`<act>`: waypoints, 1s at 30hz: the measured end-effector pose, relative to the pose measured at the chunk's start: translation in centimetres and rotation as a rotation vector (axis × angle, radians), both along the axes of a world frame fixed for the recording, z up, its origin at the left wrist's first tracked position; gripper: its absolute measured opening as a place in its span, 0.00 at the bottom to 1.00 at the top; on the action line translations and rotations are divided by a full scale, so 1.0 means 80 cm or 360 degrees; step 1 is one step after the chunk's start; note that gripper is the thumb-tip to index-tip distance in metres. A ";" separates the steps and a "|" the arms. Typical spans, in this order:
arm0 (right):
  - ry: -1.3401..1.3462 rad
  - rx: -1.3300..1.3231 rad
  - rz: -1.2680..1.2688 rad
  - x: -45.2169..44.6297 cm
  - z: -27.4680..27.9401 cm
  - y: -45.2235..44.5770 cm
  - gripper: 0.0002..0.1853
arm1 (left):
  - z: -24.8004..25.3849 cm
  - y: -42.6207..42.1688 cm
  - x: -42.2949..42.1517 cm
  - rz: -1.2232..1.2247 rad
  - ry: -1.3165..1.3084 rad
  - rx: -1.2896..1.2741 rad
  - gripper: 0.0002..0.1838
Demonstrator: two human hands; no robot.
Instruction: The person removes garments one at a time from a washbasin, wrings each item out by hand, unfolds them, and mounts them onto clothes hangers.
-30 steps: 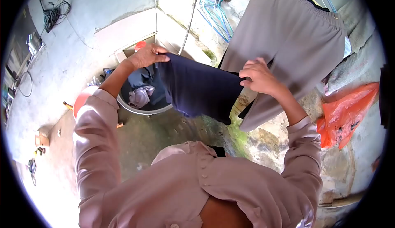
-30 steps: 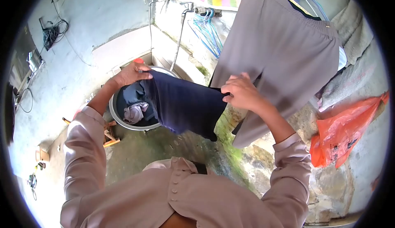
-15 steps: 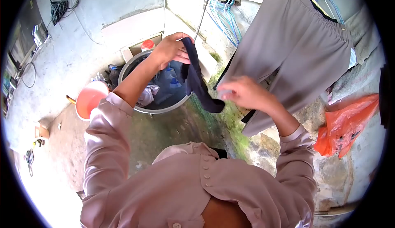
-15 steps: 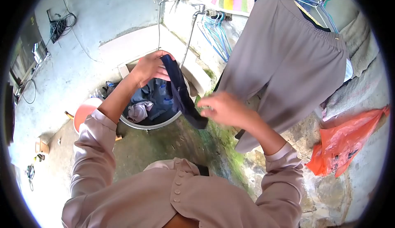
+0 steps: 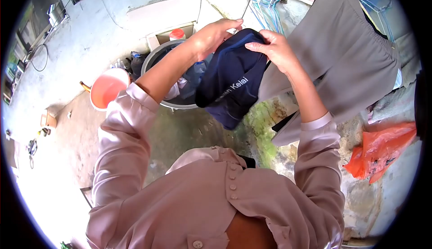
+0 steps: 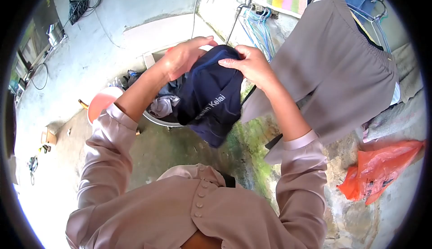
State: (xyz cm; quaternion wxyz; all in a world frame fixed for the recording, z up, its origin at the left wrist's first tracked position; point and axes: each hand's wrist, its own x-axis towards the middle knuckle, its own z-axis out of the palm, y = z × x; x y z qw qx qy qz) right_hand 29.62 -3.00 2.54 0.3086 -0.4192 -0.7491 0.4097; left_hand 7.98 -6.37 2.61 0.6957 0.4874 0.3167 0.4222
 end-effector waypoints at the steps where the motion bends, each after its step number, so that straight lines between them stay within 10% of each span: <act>1: 0.0104 0.0050 0.0010 -0.002 0.000 0.004 0.11 | -0.009 0.002 -0.007 0.0042 0.0192 0.0228 0.19; 3: 0.0314 0.0154 0.0021 -0.004 -0.001 0.012 0.14 | -0.041 0.011 -0.015 0.0118 0.0574 0.0687 0.21; 21: 0.0638 -0.0260 -0.0268 0.096 0.044 0.008 0.18 | -0.199 0.053 -0.015 0.0376 0.0344 0.0239 0.10; 25: 0.0185 -0.0487 -0.0194 0.119 0.012 0.000 0.20 | -0.172 0.062 -0.034 0.0911 0.1073 0.0371 0.11; 30: -0.0440 -0.0393 -0.0268 0.106 -0.040 -0.005 0.21 | -0.134 0.083 -0.052 0.0909 0.0310 -0.0037 0.18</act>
